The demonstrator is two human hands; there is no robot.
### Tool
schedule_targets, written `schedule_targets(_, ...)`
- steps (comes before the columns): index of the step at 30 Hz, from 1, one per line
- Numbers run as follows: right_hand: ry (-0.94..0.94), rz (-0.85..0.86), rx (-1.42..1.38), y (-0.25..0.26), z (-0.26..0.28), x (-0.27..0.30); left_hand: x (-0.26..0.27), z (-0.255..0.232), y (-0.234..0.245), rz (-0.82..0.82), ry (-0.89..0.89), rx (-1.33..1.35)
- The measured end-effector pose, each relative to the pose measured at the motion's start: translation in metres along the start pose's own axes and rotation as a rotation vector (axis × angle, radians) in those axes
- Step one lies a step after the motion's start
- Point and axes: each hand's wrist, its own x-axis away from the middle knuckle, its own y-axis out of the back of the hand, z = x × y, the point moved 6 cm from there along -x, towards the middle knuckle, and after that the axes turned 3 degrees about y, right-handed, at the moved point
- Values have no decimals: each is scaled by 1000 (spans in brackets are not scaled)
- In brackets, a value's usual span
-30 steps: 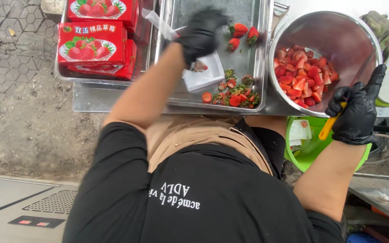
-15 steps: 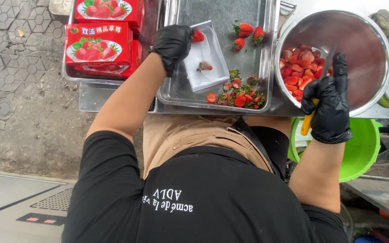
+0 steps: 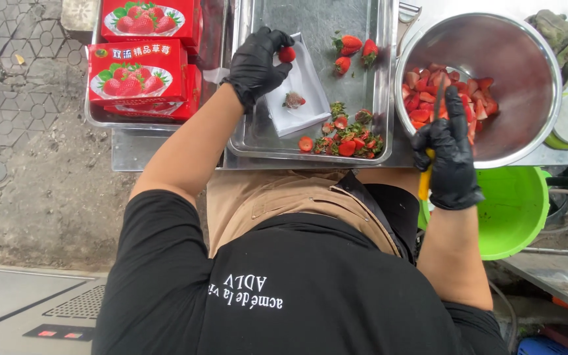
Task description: The person is preparing strawberries by removing the stems and slicing them into a bowl.
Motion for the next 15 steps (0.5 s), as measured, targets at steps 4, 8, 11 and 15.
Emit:
schedule_targets(4, 30, 154, -16, -53, -50, -38, 16, -9, 3, 8, -58, 357)
schedule_targets(8, -64, 166, 310, -132, -54, -91, 32, -33, 3, 29, -96, 321)
schedule_targets(11, 75, 259, 580, -162, -57, -122, 37, -19, -17, 76, -37, 386)
schedule_targets(15, -51, 422, 697, -177, -100, -143, 35, 0, -22, 18, 60, 622)
